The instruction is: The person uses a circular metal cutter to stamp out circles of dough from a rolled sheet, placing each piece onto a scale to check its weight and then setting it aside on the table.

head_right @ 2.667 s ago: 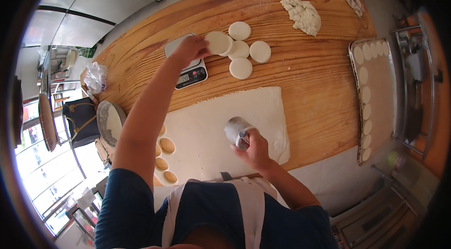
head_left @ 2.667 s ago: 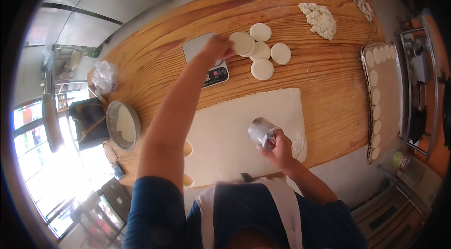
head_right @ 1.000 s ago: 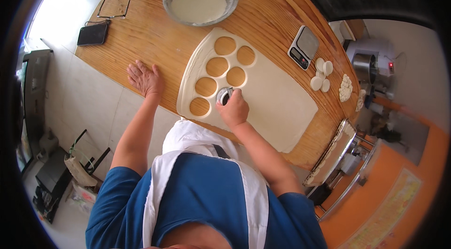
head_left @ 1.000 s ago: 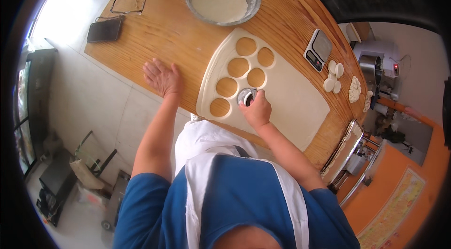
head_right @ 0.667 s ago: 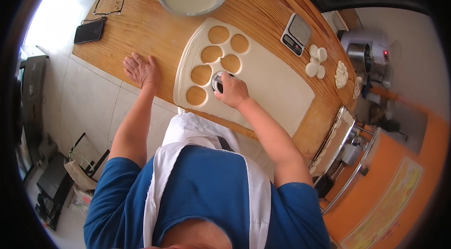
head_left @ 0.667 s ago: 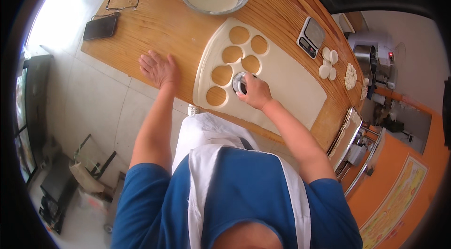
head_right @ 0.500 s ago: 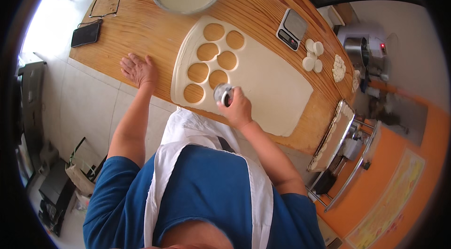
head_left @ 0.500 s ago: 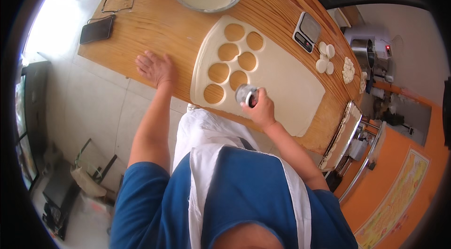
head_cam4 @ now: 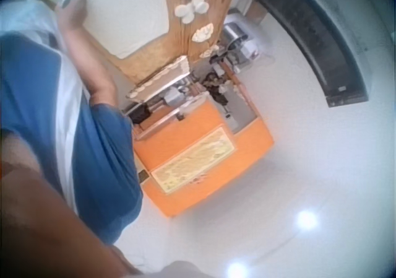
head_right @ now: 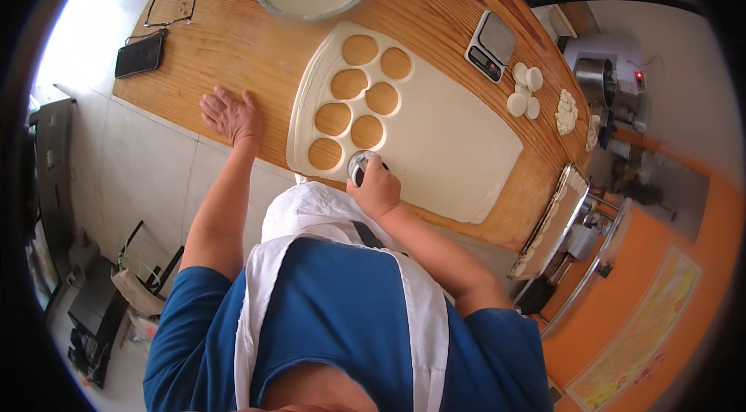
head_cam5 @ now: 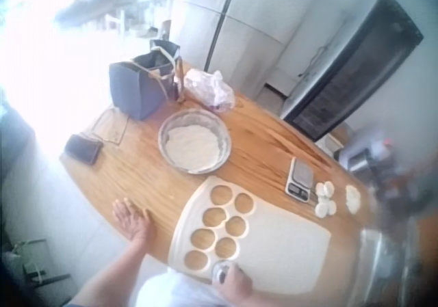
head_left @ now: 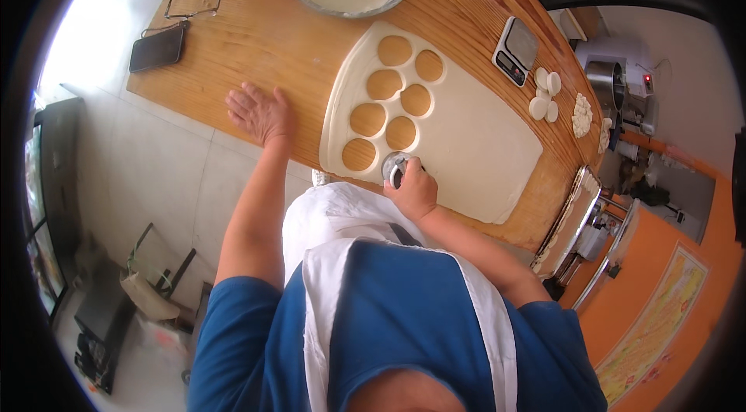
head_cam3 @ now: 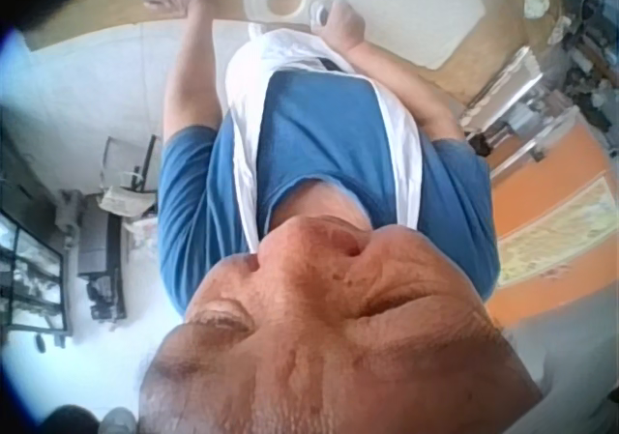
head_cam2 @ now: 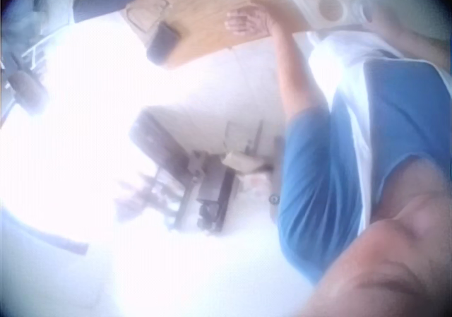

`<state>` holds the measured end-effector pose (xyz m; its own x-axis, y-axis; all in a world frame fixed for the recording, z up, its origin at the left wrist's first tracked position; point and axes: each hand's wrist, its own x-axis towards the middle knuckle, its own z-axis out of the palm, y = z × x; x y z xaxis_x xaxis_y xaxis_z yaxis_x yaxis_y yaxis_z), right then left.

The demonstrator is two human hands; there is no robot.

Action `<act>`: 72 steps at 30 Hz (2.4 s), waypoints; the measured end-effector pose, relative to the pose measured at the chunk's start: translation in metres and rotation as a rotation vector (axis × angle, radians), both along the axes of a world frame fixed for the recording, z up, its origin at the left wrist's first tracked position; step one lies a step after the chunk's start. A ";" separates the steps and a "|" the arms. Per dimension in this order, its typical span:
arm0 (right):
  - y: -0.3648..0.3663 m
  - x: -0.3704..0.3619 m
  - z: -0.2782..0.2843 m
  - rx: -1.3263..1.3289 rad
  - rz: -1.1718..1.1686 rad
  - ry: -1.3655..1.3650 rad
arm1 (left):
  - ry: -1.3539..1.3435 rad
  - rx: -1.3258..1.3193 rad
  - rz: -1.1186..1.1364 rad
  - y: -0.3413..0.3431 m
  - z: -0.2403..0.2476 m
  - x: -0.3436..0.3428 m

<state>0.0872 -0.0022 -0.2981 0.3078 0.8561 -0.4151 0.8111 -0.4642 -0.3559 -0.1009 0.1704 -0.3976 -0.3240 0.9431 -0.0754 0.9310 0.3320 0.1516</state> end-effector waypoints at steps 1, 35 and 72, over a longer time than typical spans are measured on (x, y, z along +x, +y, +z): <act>0.000 0.002 -0.001 0.022 0.031 0.004 | -0.002 0.012 -0.005 -0.001 0.001 0.001; -0.058 0.090 0.060 0.678 -0.668 0.682 | -2.114 -1.202 -0.145 -0.092 0.084 0.172; -0.008 0.388 0.022 1.465 -0.814 0.052 | -0.997 -0.122 -0.607 0.130 0.029 0.443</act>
